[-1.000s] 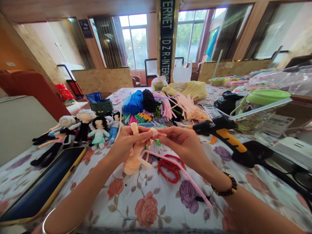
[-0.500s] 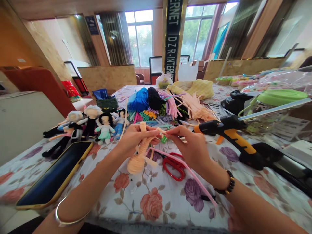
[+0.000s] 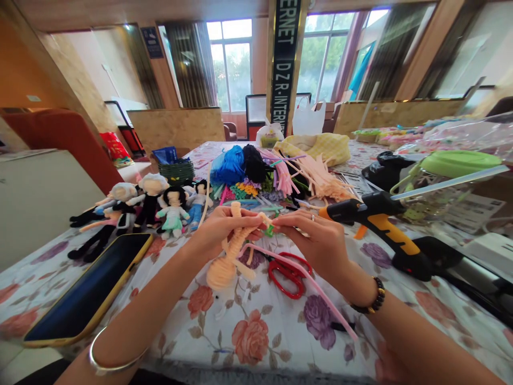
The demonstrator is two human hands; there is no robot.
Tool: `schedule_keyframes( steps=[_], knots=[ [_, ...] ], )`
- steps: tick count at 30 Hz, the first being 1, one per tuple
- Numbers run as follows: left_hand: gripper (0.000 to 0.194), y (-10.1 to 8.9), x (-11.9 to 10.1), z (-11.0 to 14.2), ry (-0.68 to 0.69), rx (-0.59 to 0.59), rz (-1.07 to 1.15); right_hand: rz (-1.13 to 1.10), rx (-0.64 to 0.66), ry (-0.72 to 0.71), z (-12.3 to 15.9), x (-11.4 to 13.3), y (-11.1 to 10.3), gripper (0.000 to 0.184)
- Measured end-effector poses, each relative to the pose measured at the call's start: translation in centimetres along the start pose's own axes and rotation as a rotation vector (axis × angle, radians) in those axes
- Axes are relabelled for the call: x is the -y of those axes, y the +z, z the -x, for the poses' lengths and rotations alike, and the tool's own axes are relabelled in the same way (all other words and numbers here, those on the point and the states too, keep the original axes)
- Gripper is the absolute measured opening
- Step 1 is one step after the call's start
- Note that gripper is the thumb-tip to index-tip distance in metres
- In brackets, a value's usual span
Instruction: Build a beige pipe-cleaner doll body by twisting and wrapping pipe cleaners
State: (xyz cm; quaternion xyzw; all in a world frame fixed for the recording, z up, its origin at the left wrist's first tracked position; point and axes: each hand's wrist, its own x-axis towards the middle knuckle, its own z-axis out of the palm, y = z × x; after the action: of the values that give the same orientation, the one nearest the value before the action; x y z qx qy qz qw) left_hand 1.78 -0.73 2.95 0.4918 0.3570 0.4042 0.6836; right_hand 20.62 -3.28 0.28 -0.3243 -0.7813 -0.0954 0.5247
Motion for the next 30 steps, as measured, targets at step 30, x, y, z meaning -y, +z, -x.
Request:
schedule_keyframes(
  steps=[30],
  knots=[
    [0.026,0.35,0.05,0.54,0.203,0.078,-0.492,-0.005,-0.027,-0.224,-0.57,0.65,-0.86,0.024]
  ],
)
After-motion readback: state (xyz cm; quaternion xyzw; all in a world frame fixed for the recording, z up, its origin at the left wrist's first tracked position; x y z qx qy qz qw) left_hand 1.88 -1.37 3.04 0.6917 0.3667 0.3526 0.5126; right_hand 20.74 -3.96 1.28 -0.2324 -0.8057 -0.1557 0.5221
